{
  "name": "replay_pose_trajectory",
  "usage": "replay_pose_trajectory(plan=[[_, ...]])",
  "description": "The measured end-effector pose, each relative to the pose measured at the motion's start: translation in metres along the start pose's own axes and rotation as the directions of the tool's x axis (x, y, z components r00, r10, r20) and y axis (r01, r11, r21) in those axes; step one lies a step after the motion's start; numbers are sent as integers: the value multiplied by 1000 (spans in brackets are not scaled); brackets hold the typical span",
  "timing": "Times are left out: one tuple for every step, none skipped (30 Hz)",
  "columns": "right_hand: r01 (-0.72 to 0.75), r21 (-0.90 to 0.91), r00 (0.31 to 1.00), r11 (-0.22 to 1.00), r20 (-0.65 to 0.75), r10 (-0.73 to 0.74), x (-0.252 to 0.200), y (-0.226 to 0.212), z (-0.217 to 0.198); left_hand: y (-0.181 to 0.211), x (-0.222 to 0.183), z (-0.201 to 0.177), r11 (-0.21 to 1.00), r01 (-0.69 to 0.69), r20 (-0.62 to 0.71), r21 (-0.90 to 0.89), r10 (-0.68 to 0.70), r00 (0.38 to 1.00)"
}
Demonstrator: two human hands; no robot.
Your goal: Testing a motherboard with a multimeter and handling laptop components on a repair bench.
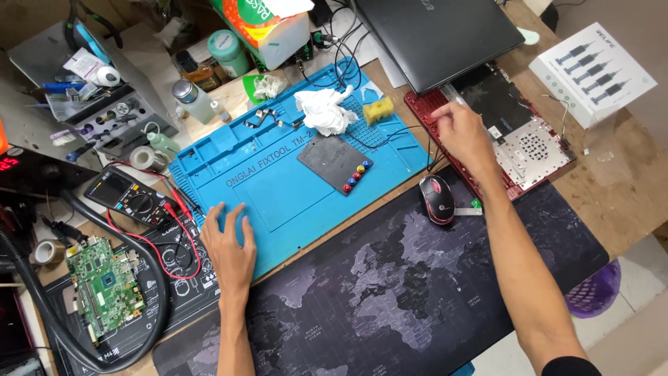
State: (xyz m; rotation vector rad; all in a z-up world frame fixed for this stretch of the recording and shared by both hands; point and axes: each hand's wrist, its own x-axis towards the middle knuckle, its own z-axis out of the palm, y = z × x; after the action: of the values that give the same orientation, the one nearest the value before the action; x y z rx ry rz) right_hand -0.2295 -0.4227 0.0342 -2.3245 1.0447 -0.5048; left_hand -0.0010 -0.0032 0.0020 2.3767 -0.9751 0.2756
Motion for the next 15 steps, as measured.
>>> replay_pose_trajectory(plan=[[0, 0, 1000, 1000, 1, 0, 3, 0, 7, 1, 0, 0, 1000, 1, 1, 0, -1, 1000], [21, 17, 998, 1000, -58, -20, 7, 1, 14, 1, 0, 1, 1000, -5, -14, 13, 5, 1000], [44, 32, 992, 999, -117, -40, 10, 2, 22, 2, 1, 1, 1000, -11, -29, 25, 12, 1000], [44, 33, 992, 998, -119, -40, 11, 3, 26, 5, 3, 2, 1000, -13, -30, 26, 13, 999], [31, 22, 988, 999, -150, -28, 12, 5, 30, 9, 4, 3, 1000, -6, -39, -11, 6, 999], [18, 11, 984, 1000, -179, -15, 12, 7, 35, 12, 4, 3, 999, 1, -47, -48, -3, 999], [17, 11, 984, 1000, -180, -15, 16, 17, 39, 23, 6, 8, 999, 0, -47, -48, -3, 999], [0, 27, 987, 1000, -162, 5, 21, 27, 43, 35, 8, 12, 985, 33, -32, -169, -39, 999], [-18, 42, 989, 999, -144, 24, 25, 37, 47, 47, 10, 17, 955, 66, -13, -288, -73, 997], [-22, 41, 989, 999, -142, 28, 24, 29, 40, 67, 13, 20, 955, 68, -9, -289, -73, 997], [-52, 56, 992, 997, -108, 58, 24, 21, 33, 88, 15, 24, 940, 3, 53, -342, 16, 998], [-84, 69, 993, 994, -75, 89, 23, 13, 25, 109, 18, 28, 915, -58, 108, -398, 110, 988], [-89, 67, 993, 994, -75, 94, 23, 12, 24, 130, 18, 43, 914, -58, 112, -401, 112, 987], [-68, 52, 997, 996, -40, 70, 25, 12, 21, 151, 19, 59, 873, -221, 103, -434, 292, 951], [-46, 39, 999, 998, -4, 46, 26, 11, 19, 173, 20, 74, 802, -375, 87, -465, 462, 882]])
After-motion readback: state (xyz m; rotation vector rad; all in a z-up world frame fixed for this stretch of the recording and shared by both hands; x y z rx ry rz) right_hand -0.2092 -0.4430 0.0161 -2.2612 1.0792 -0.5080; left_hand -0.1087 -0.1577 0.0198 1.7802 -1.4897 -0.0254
